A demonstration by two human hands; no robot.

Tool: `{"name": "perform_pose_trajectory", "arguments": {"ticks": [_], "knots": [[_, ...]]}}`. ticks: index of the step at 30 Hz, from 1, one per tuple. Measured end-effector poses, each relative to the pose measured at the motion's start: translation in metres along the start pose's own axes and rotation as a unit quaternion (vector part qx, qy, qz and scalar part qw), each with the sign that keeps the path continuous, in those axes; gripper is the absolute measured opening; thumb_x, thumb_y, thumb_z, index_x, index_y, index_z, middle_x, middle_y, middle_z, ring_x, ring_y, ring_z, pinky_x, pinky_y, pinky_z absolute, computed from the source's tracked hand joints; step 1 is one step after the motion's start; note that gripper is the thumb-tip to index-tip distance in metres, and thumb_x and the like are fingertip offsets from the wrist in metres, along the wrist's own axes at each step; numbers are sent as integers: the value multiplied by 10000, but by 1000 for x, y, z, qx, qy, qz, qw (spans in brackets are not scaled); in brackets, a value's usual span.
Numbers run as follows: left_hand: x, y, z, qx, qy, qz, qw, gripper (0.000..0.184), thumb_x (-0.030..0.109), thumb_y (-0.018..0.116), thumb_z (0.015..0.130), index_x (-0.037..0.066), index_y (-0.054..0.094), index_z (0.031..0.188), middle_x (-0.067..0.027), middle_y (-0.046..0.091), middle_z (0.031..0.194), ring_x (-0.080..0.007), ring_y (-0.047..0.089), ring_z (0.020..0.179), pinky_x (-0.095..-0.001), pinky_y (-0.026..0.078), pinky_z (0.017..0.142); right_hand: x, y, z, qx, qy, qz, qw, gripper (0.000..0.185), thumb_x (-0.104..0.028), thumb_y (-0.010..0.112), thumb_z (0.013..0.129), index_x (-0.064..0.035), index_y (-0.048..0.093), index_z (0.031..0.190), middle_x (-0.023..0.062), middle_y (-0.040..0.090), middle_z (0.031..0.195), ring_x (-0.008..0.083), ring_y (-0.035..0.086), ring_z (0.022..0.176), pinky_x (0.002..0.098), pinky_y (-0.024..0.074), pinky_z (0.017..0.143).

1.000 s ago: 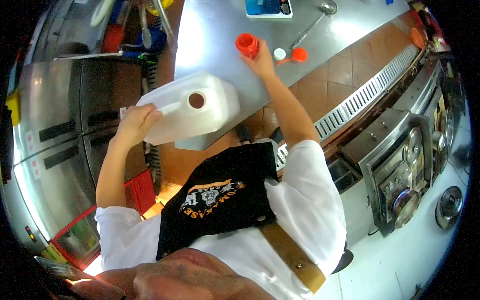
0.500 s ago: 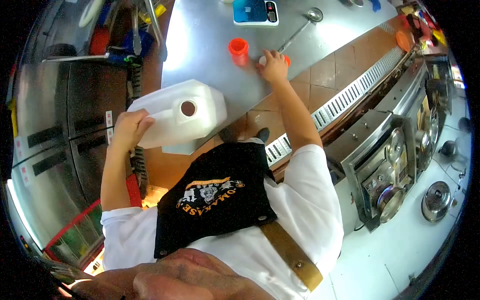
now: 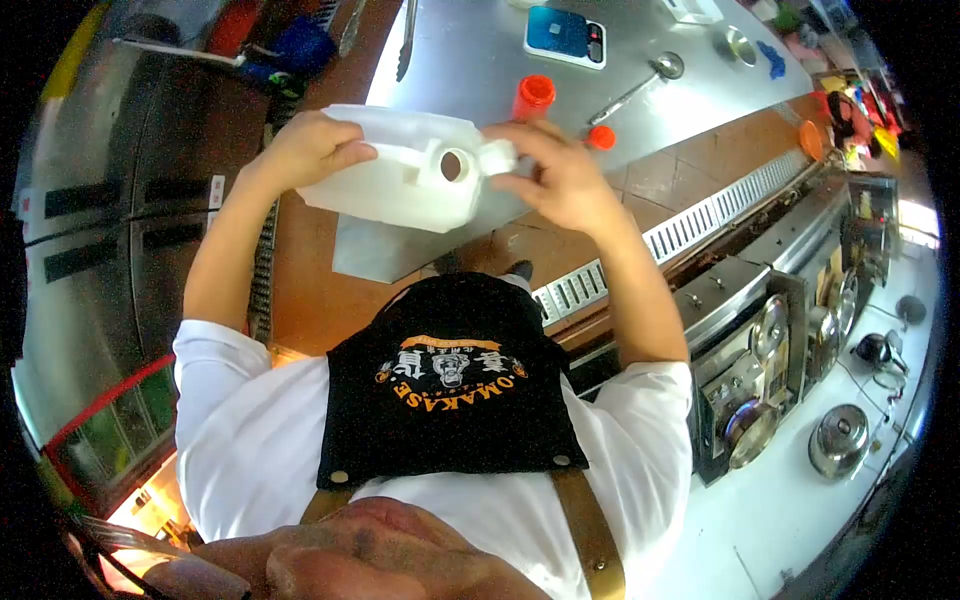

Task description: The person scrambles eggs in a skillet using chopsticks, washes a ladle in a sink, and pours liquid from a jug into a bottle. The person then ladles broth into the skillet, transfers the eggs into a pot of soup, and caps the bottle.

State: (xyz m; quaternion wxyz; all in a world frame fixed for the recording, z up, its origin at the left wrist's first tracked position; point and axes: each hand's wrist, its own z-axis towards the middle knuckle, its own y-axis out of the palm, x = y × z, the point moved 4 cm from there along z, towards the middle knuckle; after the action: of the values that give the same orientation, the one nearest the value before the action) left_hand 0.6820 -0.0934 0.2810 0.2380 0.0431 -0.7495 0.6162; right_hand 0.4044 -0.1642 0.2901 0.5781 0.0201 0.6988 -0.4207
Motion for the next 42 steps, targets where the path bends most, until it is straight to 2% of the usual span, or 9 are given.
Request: {"name": "perform_pose_trajectory", "arguments": {"ticks": [3,10,14,17,21,25,29,36,42], "knots": [[-5,-3,7,5,33,-8,999,435,453,564,875,54,622,712,-176,595,693,-362,573,680,-441,444,622,-34,17,13,-21,-151,-201,968,485,-135,716,751,-147,565,1211,78,571,1128,247,623,921,354,533,740],[-10,-3,8,38,61,-14,997,460,479,549,879,63,645,707,-163,602,667,-348,579,647,-423,454,608,-54,36,11,-8,-166,-332,929,403,-302,654,811,-72,583,1134,113,590,1081,299,644,828,387,548,678],[-7,-4,7,14,33,-24,999,503,519,520,883,67,655,712,-156,610,661,-337,590,647,-413,465,617,-41,42,19,20,1,-424,905,510,-529,551,860,-36,628,965,166,633,750,338,647,678,397,522,570],[-11,-2,7,35,50,-8,998,520,536,508,884,70,662,713,-154,613,661,-331,593,648,-415,466,617,-44,30,24,-60,195,-430,879,514,-531,562,856,-45,615,1015,156,639,731,338,648,670,414,516,568],[-9,-3,4,40,41,-18,998,545,553,495,884,68,654,694,-151,611,654,-334,591,644,-418,468,616,-71,43,10,74,-141,-364,918,601,-599,436,888,-60,577,1113,147,660,760,320,646,621,418,512,570],[-7,-4,4,64,60,-7,996,520,532,510,880,68,636,682,-153,610,667,-341,593,654,-427,461,612,-50,37,22,-80,135,-486,860,489,-511,534,876,-67,588,1072,163,651,752,333,649,675,403,513,581],[-8,-2,2,86,72,9,994,558,569,498,873,75,656,664,-144,616,647,-308,602,634,-414,469,597,-70,42,9,43,-51,-339,938,434,-458,592,862,-73,554,1059,175,636,699,345,644,644,415,514,559],[-5,-3,-1,86,59,-10,994,550,575,498,868,87,681,694,-127,626,640,-306,606,627,-410,470,589,-58,48,28,-43,180,-474,861,521,-540,522,877,-71,546,1102,118,607,575,310,648,607,403,525,580],[-9,-3,-3,102,54,-9,993,545,587,492,863,98,702,746,-125,637,659,-302,620,657,-412,481,611,-68,42,21,8,21,-332,943,460,-500,555,875,-73,620,1033,137,638,689,321,638,651,409,500,606]]}}
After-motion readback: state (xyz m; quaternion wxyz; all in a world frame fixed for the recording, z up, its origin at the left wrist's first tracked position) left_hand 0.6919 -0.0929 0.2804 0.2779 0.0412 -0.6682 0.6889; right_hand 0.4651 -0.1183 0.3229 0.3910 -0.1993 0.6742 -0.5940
